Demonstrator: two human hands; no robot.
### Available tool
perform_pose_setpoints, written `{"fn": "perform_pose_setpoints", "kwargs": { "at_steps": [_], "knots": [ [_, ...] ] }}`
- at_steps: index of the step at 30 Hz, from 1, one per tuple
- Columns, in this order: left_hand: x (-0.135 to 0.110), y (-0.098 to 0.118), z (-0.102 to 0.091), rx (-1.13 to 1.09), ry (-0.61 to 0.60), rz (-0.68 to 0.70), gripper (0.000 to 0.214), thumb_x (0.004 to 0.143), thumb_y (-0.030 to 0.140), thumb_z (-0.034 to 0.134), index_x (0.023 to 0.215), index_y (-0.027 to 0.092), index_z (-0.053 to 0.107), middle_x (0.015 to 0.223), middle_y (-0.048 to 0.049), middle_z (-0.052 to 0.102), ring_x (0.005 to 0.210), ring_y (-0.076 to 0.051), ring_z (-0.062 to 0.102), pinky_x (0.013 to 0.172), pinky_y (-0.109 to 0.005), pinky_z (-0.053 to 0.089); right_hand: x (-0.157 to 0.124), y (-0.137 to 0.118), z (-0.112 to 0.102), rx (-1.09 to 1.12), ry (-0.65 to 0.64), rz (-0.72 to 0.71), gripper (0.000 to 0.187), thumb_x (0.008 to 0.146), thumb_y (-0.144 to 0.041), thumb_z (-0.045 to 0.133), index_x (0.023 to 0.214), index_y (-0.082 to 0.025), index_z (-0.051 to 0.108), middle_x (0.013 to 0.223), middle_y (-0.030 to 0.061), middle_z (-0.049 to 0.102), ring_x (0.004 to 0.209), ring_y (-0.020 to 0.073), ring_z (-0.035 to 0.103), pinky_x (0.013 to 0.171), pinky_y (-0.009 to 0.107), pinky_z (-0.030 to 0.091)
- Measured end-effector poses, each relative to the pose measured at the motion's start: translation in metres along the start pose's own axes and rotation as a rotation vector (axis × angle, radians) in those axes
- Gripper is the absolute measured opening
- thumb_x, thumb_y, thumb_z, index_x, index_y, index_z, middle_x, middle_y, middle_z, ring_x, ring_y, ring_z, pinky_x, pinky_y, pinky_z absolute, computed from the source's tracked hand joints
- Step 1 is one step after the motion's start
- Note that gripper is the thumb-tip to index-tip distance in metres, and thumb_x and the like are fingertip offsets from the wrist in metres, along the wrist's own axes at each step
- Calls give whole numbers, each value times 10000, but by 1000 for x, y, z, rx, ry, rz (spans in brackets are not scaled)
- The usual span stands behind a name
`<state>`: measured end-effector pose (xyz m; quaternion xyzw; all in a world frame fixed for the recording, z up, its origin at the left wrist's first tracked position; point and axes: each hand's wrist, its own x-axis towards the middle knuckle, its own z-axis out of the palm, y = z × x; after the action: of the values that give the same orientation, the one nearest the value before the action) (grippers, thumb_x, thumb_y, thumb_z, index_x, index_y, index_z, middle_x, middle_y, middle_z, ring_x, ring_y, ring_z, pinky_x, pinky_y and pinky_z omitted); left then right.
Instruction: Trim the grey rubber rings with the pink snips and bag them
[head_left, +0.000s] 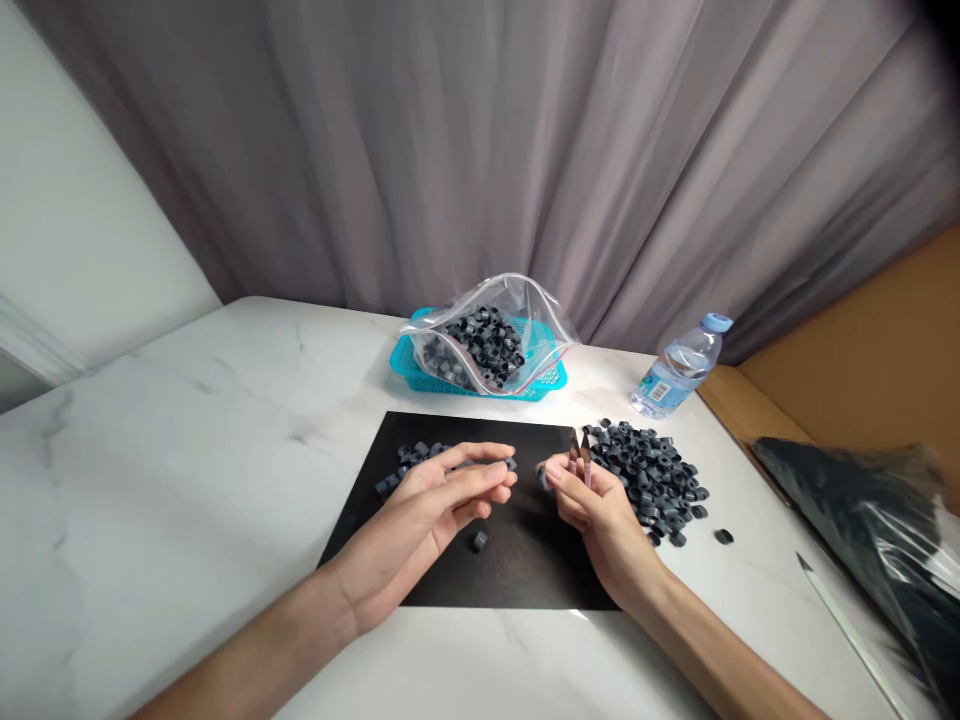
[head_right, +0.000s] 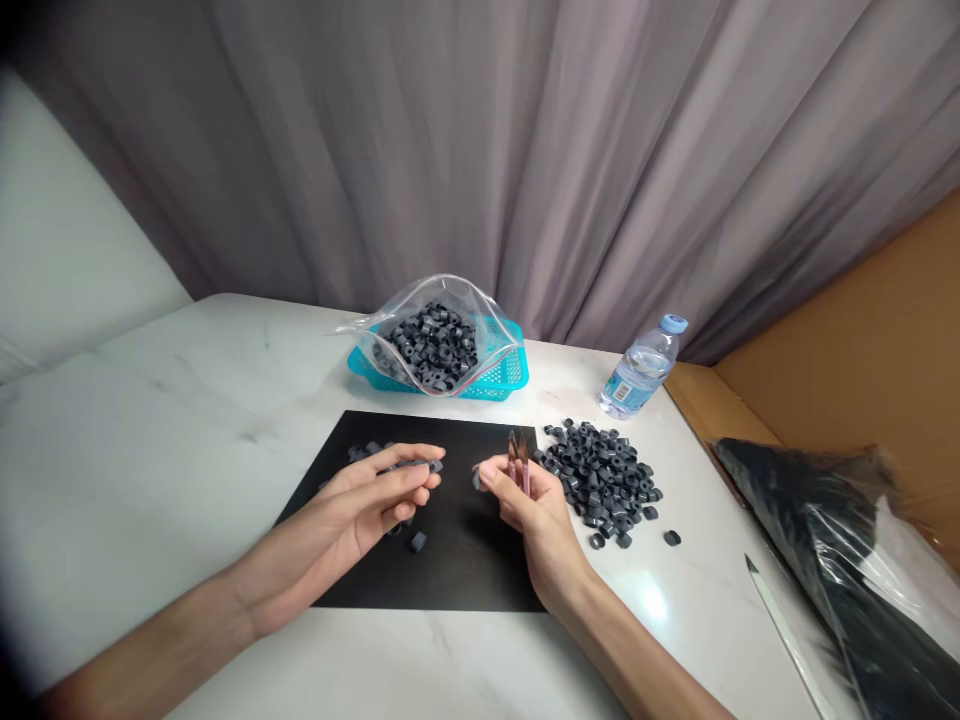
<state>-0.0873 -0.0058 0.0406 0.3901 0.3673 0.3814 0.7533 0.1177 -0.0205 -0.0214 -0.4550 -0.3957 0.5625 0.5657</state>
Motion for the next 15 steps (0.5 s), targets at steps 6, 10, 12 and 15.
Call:
{"fn": "perform_pose_setpoints", "kwargs": {
  "at_steps": [6, 10, 12, 15],
  "knots": [
    [1, -8, -1, 73, -24, 12, 218, 946, 302, 687, 1134, 251, 785, 1063, -46, 797, 986, -145, 723, 863, -205, 554, -11, -15, 7, 8, -61, -5, 316, 813, -446, 813, 916, -179, 677, 647, -71, 318, 569, 85, 186, 518, 272, 162],
    [0, -9, 1, 61, -28, -5, 242, 960, 355, 668, 1139, 241, 782, 1119, -60, 804, 1074, -178, 729, 949, -248, 550, -14, -21, 8, 22, -65, -1, 307, 851, -463, 773, 875, -188, 638, 632, -73, 300, 572, 96, 168, 522, 278, 165],
    [0, -10, 2, 46, -17, -19, 254, 957, 366, 672, 1151, 236, 774, 1132, -66, 804, 1081, -179, 734, 948, -247, 556, -15, -22, 7, 34, -55, 1, 305, 857, -461, 764, 851, -195, 616, 619, -76, 295, 566, 98, 161, 523, 280, 160],
    [0, -11, 2, 26, 18, -42, 254, 946, 371, 688, 1133, 219, 772, 1112, -74, 812, 1068, -188, 747, 926, -252, 571, -15, -23, 8, 47, -38, 6, 302, 853, -449, 767, 827, -198, 601, 607, -77, 297, 562, 98, 164, 525, 280, 160]
  ]
}}
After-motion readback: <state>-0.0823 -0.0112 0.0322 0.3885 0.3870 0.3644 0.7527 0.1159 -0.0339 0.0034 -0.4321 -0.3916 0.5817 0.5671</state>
